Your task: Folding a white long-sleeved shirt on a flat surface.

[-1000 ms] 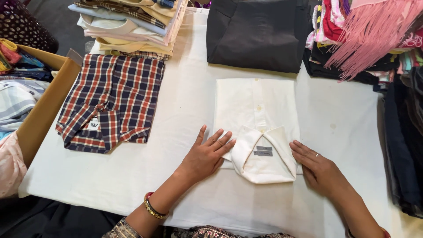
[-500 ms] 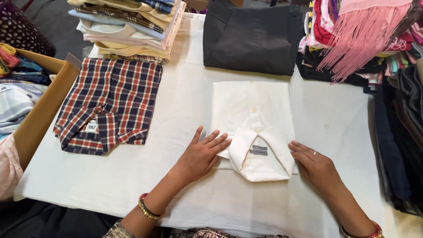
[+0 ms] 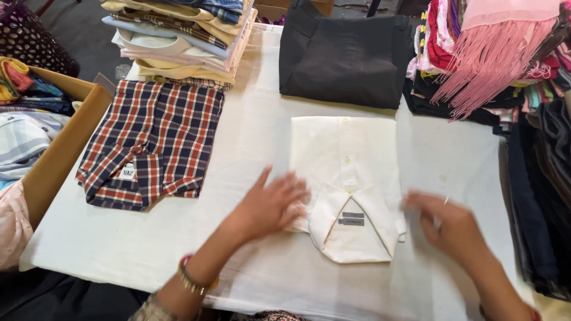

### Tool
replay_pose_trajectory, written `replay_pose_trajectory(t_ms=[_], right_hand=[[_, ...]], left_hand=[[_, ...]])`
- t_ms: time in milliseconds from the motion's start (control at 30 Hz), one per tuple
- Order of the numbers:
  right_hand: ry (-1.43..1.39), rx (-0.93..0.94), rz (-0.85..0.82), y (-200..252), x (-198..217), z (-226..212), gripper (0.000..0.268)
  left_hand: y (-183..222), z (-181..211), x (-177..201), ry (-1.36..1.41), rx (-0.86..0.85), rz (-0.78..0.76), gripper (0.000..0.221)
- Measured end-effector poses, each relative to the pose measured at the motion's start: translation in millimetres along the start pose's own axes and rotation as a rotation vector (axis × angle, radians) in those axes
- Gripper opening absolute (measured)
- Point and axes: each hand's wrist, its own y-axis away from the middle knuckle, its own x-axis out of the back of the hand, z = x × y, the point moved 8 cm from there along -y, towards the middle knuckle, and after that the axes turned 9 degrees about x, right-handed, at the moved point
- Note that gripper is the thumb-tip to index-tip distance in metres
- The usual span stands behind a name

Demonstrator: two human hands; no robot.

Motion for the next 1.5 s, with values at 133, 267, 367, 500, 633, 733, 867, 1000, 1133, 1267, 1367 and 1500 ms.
replay_pose_trajectory(t_ms=[133, 267, 367, 500, 633, 733, 867, 1000, 1133, 1267, 1367, 1500], right_hand=[[-0.029, 0.033, 0.248, -78.2, 20.9, 7.4, 0.028], [0.125, -0.27, 0.269, -134.5, -16.1, 87.3, 0.031], [0.167, -0.547, 0.142, -138.6, -53.5, 158.0, 0.038], [-0.86, -0.725, 0.312, -124.1, -103.0, 188.7, 0.038], [-1.195, -0.56, 0.538, -134.6, -96.5, 175.7, 0.054], [-1.125, -0.535, 0.547, -130.1, -102.0, 175.0, 0.07], [-0.683, -0.51, 0.598, -120.3, -94.6, 185.9, 0.067], [-0.096, -0.122, 0.418, -143.5, -52.1, 65.4, 0.048], [-0.206, 0.065, -0.021, -144.0, -145.1, 121.8, 0.059], [0.046, -0.056, -0.14, -141.9, -141.6, 109.7, 0.071], [0.061, -0.076, -0.144, -143.1, -141.7, 113.2, 0.077], [0.061, -0.095, -0.148, -141.3, -142.2, 112.2, 0.077]], left_hand=[[-75.2, -14.1, 36.5, 0.087, 0.024, 0.198, 0.047], [-156.8, -2.9, -1.2, 0.124, -0.007, 0.352, 0.051], [-186.5, 17.1, -18.5, -0.034, 0.044, 0.39, 0.06], [-187.7, 35.1, -38.5, -0.034, 0.042, 0.258, 0.07], [-183.0, 38.2, -52.8, -0.042, 0.029, 0.149, 0.074], [-179.9, 39.4, -55.5, -0.036, 0.006, 0.147, 0.072], [-179.3, 39.6, -57.6, -0.099, 0.028, 0.095, 0.069], [-187.1, 31.0, -63.9, 0.112, -0.045, 0.056, 0.073], [-200.3, -29.2, -62.2, 0.845, -0.145, -0.043, 0.05], [-175.2, -150.5, -35.7, 1.202, 0.181, 0.469, 0.057], [-150.1, -166.1, -11.8, 0.885, 0.391, 0.472, 0.049], [-148.7, -132.8, -6.5, 0.472, 0.413, 0.49, 0.041]])
